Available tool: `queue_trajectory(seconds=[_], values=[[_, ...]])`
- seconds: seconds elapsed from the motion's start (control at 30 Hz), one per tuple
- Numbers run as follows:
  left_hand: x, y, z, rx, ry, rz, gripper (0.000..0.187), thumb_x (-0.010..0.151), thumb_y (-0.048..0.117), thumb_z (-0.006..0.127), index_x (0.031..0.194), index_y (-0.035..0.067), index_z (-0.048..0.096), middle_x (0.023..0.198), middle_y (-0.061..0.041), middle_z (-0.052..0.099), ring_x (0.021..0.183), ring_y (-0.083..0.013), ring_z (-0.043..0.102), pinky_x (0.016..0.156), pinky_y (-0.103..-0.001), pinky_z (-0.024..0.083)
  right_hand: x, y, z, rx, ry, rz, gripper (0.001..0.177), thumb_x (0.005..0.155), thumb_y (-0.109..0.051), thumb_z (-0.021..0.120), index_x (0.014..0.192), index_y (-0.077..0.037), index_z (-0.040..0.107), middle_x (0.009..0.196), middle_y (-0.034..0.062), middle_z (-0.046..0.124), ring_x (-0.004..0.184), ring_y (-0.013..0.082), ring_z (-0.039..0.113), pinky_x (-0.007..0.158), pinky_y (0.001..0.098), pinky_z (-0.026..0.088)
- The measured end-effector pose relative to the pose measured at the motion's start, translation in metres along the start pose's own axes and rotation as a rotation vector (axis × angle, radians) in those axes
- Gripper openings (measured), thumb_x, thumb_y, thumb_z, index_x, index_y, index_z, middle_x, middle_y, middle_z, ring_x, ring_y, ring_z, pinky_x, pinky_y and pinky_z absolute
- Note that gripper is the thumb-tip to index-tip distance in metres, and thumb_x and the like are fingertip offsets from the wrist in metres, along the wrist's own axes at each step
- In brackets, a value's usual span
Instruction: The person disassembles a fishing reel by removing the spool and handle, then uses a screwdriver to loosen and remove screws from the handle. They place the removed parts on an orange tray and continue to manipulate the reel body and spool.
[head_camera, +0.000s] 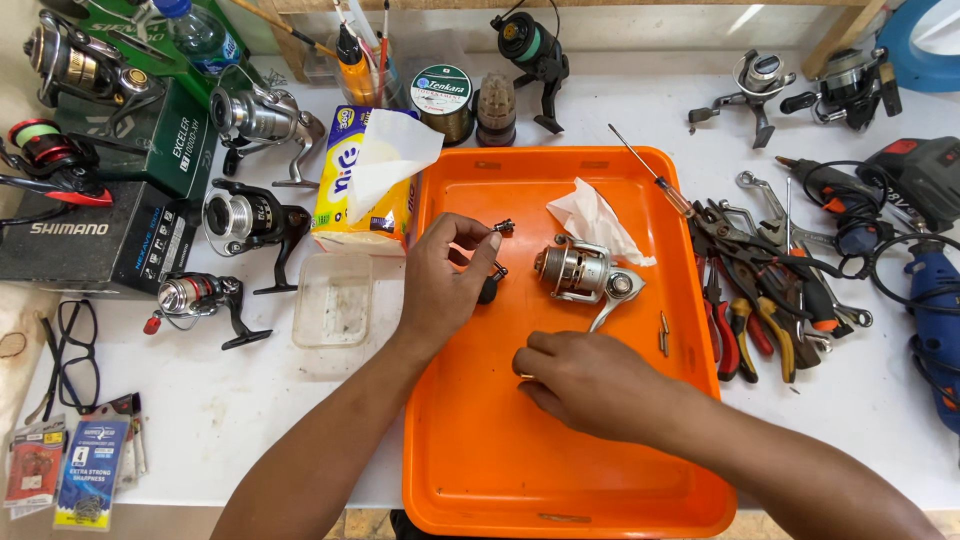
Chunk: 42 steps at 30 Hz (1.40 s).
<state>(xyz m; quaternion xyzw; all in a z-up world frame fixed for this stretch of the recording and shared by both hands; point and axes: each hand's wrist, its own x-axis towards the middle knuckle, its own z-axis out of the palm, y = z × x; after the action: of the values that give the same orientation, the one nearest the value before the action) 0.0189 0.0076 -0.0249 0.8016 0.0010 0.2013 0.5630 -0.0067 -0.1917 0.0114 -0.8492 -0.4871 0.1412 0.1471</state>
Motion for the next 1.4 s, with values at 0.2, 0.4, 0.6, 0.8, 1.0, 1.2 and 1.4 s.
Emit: queue_trajectory(seconds=[0.2,0.4,0.6,0.8,1.0,1.2,1.4], values=[[0.000,0.000,-0.001,-0.026,0.017,0.061,0.027,0.093,0.029,0.070,0.077,0.008,0.064,0.076,-0.009,0.060,0.079,-0.0231,0.063,0.066,-0.033,0.054,0.005,0.006,0.017,-0.106,-0.010,-0.130,0.009,0.090,-0.020,0.065,0.091,-0.012,0.060,0.078,0.0037,0.061,0.071,0.0219,0.066,0.052,0.0327,0.056],[-0.001,0.013,-0.002,0.005,0.087,0.245,0.024,0.092,0.024,0.070,0.075,0.009,0.062,0.070,-0.007,0.059,0.071,-0.0233,0.059,0.066,-0.033,0.052,0.005,0.012,0.016,-0.100,-0.054,-0.199,0.010,0.091,-0.018,0.066,0.087,-0.009,0.063,0.074,0.0077,0.063,0.067,0.0231,0.066,0.050,0.0318,0.055],[-0.007,0.020,0.001,0.071,0.126,0.446,0.022,0.091,0.022,0.072,0.075,0.013,0.060,0.068,-0.002,0.054,0.068,-0.0209,0.052,0.066,-0.032,0.046,0.003,0.013,0.020,-0.118,-0.029,-0.232,0.012,0.091,-0.020,0.066,0.088,-0.009,0.064,0.074,0.0090,0.063,0.067,0.0241,0.066,0.050,0.0321,0.055],[-0.006,0.024,0.001,0.211,-0.025,0.522,0.022,0.091,0.011,0.067,0.076,0.006,0.052,0.067,-0.005,0.052,0.062,-0.0217,0.047,0.065,-0.036,0.038,0.000,0.025,0.046,-0.141,0.015,-0.222,0.011,0.095,-0.021,0.058,0.094,-0.010,0.059,0.083,0.0077,0.055,0.066,0.0309,0.055,0.050,0.0485,0.045],[-0.002,-0.007,0.003,0.224,-0.053,0.295,0.013,0.087,0.015,0.073,0.089,0.009,0.062,0.077,-0.008,0.056,0.076,-0.0276,0.057,0.074,-0.040,0.049,0.003,0.019,0.029,-0.129,0.072,-0.268,0.014,0.092,-0.019,0.066,0.091,-0.006,0.063,0.077,0.0108,0.062,0.070,0.0260,0.066,0.052,0.0333,0.053],[-0.003,-0.016,0.007,0.305,-0.232,0.187,0.016,0.086,0.021,0.073,0.090,0.009,0.063,0.084,-0.009,0.058,0.086,-0.0317,0.059,0.079,-0.042,0.048,0.004,0.022,0.031,-0.144,0.076,-0.270,0.016,0.090,-0.020,0.069,0.093,-0.007,0.061,0.077,0.0110,0.059,0.069,0.0278,0.063,0.053,0.0365,0.053],[-0.003,-0.015,0.004,0.343,-0.302,0.164,0.020,0.088,0.025,0.070,0.094,0.007,0.064,0.088,-0.011,0.058,0.090,-0.0353,0.059,0.082,-0.044,0.047,0.005,0.023,0.031,-0.131,0.051,-0.241,0.016,0.091,-0.021,0.068,0.095,-0.007,0.061,0.078,0.0112,0.059,0.072,0.0283,0.063,0.056,0.0372,0.054]])
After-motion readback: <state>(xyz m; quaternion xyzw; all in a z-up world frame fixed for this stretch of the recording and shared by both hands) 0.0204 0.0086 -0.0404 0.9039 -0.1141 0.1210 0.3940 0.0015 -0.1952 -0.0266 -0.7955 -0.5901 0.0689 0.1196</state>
